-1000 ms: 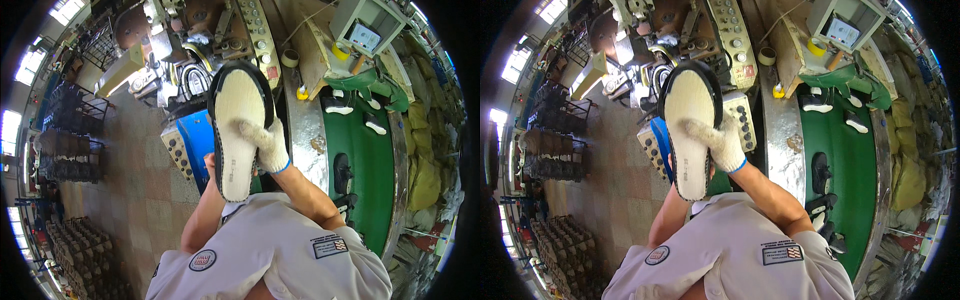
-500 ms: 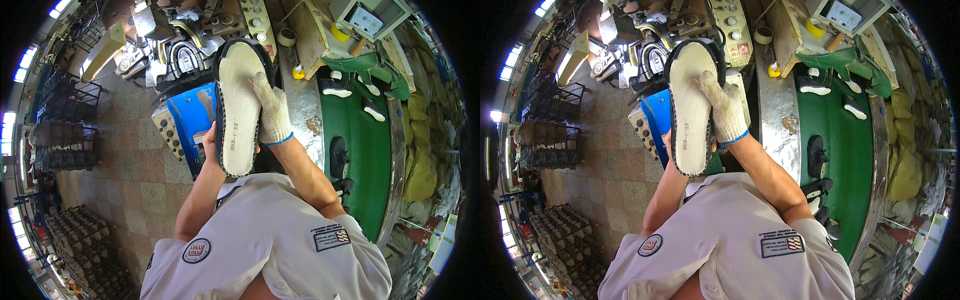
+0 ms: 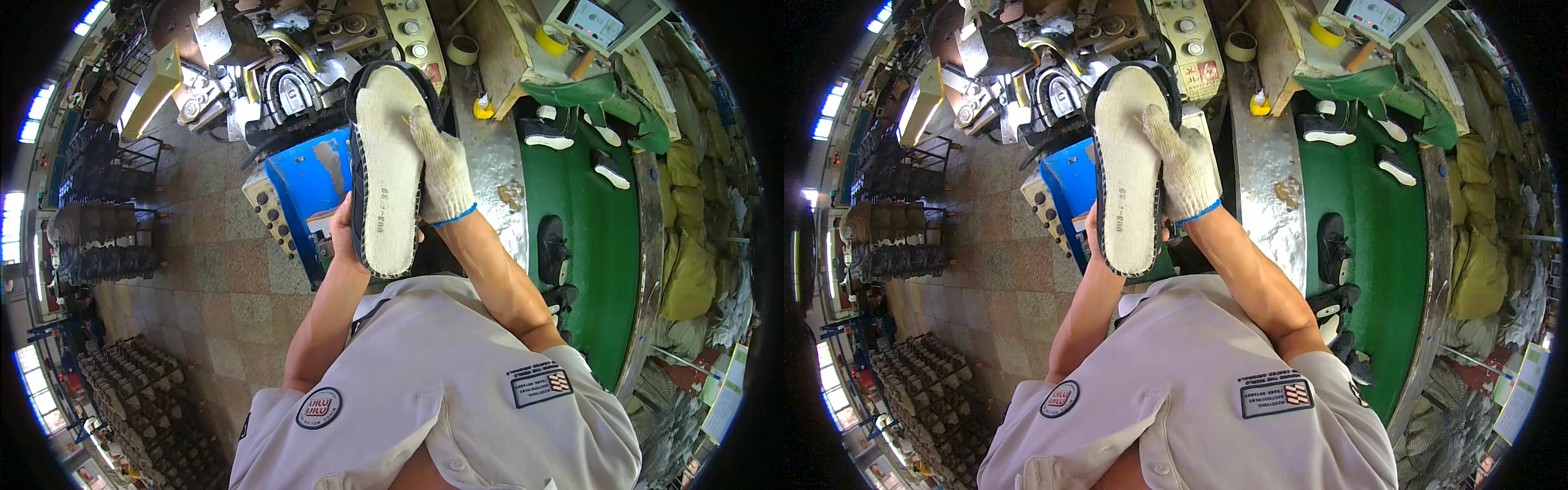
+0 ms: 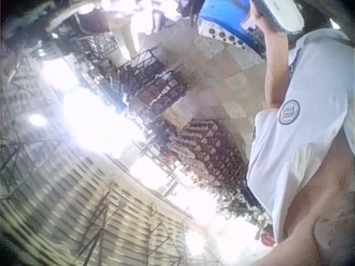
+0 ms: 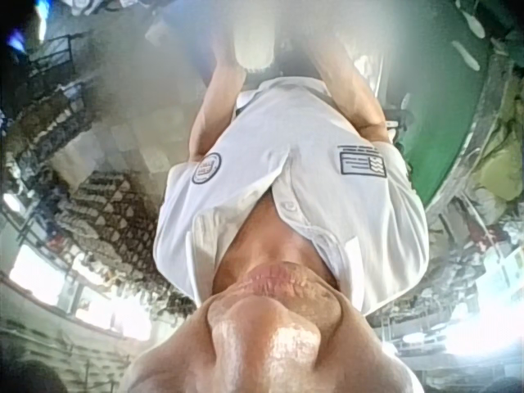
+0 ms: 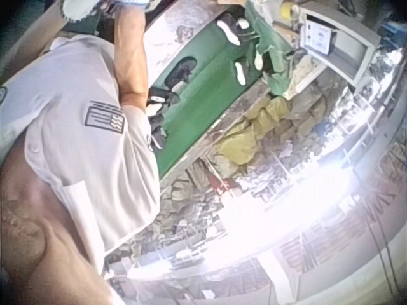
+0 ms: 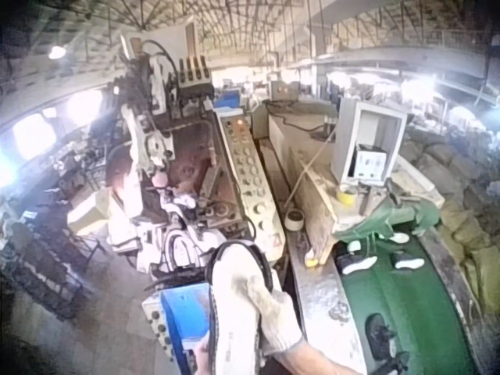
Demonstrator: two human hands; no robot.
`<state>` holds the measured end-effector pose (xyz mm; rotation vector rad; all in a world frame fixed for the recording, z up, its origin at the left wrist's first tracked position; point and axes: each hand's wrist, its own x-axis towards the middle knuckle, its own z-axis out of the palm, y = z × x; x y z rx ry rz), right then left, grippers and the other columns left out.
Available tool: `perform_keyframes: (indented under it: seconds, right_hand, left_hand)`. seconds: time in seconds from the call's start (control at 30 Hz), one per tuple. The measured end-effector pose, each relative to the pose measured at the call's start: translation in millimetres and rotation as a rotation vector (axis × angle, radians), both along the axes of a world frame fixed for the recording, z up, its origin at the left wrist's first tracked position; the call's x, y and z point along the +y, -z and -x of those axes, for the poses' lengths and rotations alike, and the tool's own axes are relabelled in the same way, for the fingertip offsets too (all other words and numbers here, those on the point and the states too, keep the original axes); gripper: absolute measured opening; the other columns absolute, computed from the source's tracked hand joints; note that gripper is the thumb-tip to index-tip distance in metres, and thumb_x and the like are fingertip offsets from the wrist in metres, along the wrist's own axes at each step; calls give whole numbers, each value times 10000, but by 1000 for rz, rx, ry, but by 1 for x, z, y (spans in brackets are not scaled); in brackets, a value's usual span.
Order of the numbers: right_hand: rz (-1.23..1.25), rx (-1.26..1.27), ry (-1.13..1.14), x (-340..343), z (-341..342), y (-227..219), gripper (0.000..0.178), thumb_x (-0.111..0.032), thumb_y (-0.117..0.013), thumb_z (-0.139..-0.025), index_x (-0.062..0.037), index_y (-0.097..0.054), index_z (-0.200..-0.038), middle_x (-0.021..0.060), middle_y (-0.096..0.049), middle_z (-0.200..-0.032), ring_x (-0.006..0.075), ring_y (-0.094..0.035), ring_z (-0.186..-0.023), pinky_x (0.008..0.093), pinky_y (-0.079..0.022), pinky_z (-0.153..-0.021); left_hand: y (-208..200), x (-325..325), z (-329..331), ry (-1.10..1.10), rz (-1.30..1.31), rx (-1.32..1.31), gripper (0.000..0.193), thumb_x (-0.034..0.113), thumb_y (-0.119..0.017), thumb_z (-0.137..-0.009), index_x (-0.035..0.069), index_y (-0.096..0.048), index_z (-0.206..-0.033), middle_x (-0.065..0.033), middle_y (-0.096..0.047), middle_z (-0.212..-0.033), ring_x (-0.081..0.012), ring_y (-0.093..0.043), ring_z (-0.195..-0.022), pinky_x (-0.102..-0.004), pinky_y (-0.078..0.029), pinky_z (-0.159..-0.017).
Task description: The person places a shoe upper onto a machine, operates the controls, removes the shoe, and then places it on a conveyor belt.
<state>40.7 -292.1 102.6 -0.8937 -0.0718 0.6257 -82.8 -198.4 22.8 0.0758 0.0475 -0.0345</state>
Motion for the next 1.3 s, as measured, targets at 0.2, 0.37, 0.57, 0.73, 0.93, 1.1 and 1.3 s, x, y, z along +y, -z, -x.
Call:
perform_keyframes:
  seconds: [0.2, 0.37, 0.57, 0.73, 0.93, 1.1, 1.3]
  right_hand:
    - [14, 14, -33, 0, -5, 1, 590, -415, -676, -950, 68, -575, -1273, 164, -704, -1077, 237, -721, -896, 368, -596, -769]
    - [44, -22, -119, -6, -10, 0, 560, -416, -597, -1002, 26, -540, -1341, 131, -674, -1191, 211, -677, -1051, 343, -546, -915]
    - [-136, 34, -187, -4, -3, 26, 522, -359, -558, -1017, 6, -505, -1386, 150, -638, -1282, 277, -644, -1145, 407, -512, -1026]
    - [-458, 474, -340, -5, 3, 31, 485, -357, -587, -989, -27, -561, -1344, 168, -673, -1236, 290, -678, -1089, 438, -545, -991]
    - [-514, 543, -352, -7, 18, 54, 526, -431, -533, -1010, -72, -541, -1394, 125, -645, -1313, 257, -655, -1140, 424, -530, -1009]
    - [-308, 456, -332, -7, 30, 52, 558, -550, -453, -1019, -152, -557, -1396, 89, -665, -1255, 219, -663, -1083, 371, -564, -921]
    - [-373, 530, -400, -12, 32, 67, 614, -610, -448, -997, -136, -582, -1364, 107, -674, -1225, 274, -677, -1060, 408, -588, -859]
  left_hand:
    - [-3, 1, -3, -13, 4, 37, 630, 454, -434, -974, 33, -489, -1439, -245, -610, -1326, -485, -656, -1066, -696, -524, -868]
    - [-8, 30, 1, -221, -291, 170, 559, 237, -596, -903, -35, -512, -1384, -229, -632, -1302, -361, -680, -1106, -484, -541, -1004]
    - [-61, 37, 8, -391, -1247, 525, 329, 270, -799, -845, 0, -706, -1008, 3, -667, -893, -97, -604, -754, -266, -490, -693]
    - [-104, 49, -1, -248, -1482, 464, 496, 435, -720, -927, -56, -709, -996, -66, -701, -841, -99, -637, -754, -261, -514, -630]
    - [-124, 53, -31, -753, -2057, 31, 288, 161, -797, -864, -47, -712, -1044, -76, -700, -887, -131, -638, -769, -261, -501, -730]
    - [-125, 49, -39, -603, -2119, 33, 223, 162, -750, -909, -51, -699, -949, -109, -634, -735, -113, -518, -641, -266, -450, -603]
    - [-125, 48, -41, -538, -2133, 118, 250, 200, -734, -932, -46, -695, -914, -66, -497, -589, -78, -386, -562, -266, -369, -498]
